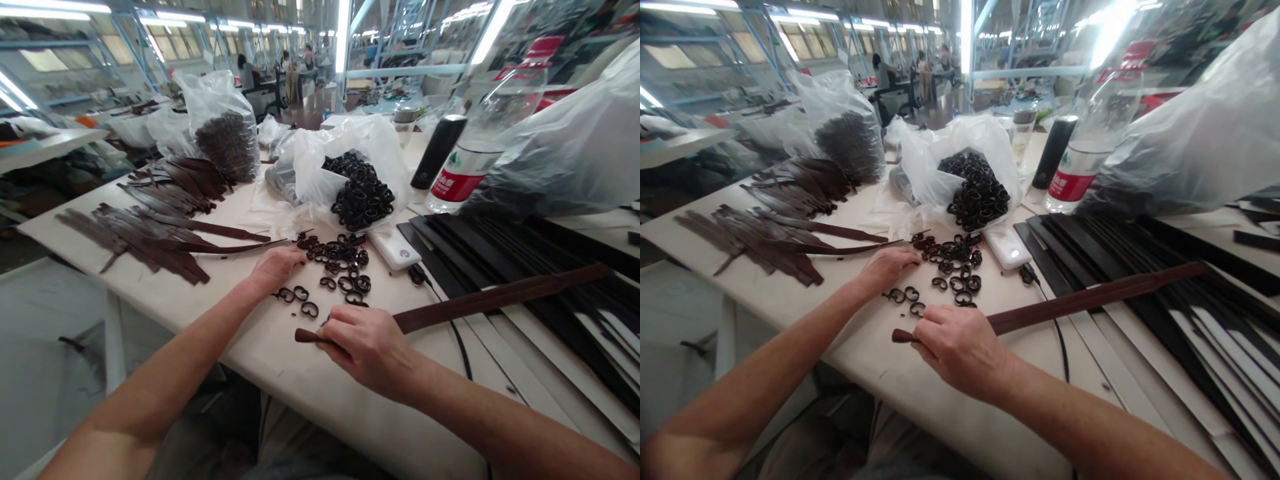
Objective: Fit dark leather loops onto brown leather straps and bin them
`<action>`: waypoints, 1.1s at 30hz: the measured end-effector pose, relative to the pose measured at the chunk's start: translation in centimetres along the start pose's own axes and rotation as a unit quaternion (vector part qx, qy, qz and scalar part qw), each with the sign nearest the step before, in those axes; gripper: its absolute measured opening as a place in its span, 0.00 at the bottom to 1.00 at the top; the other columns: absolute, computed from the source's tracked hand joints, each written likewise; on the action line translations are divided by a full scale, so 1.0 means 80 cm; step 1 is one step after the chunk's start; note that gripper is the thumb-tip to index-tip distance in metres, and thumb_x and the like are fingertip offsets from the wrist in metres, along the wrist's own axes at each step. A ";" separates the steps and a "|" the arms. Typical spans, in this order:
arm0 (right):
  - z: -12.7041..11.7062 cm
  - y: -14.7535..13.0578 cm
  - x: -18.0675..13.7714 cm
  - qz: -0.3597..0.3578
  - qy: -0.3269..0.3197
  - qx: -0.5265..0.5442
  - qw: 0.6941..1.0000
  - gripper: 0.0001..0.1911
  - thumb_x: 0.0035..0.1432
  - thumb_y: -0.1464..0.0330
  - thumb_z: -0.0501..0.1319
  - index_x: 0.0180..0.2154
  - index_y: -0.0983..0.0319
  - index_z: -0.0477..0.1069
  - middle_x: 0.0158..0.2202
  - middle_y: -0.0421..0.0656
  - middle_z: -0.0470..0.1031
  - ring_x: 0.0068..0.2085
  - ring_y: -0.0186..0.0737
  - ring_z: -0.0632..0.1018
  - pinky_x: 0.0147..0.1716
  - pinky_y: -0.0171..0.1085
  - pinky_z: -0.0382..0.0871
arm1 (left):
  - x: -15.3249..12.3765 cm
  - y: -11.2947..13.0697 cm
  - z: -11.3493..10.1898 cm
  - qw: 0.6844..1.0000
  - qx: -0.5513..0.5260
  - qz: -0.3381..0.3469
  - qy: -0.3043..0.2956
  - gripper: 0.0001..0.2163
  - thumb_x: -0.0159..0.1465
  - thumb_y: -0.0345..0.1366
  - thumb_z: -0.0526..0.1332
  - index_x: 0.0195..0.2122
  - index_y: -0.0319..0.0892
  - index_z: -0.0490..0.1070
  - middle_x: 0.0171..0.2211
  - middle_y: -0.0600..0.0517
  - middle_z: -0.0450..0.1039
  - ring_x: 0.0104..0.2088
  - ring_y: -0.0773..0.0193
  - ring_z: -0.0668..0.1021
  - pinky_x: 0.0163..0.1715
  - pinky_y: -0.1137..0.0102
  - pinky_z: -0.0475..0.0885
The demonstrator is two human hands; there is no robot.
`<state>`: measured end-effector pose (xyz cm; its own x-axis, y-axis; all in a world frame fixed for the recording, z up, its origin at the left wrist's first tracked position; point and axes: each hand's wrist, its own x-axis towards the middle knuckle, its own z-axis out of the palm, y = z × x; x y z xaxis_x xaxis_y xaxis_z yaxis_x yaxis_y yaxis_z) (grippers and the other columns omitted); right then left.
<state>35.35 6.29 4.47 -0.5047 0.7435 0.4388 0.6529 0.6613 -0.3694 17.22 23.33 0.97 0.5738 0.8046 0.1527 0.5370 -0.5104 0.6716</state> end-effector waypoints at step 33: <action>-0.014 0.009 0.006 0.071 0.084 0.133 0.985 0.05 0.61 0.69 0.63 0.32 0.63 0.75 0.27 0.39 0.70 0.29 0.33 0.71 0.29 0.31 0.61 | -0.144 0.107 0.036 0.722 -0.646 -0.216 0.126 0.14 0.47 0.36 0.77 0.35 0.39 0.82 0.30 0.49 0.81 0.26 0.72 0.78 0.26 0.83 0.73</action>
<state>36.18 7.03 5.34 -0.3040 0.8182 0.4880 0.5273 0.5712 -0.6291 16.95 8.81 2.89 0.3068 0.9171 -0.2546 -0.4854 0.3808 0.7870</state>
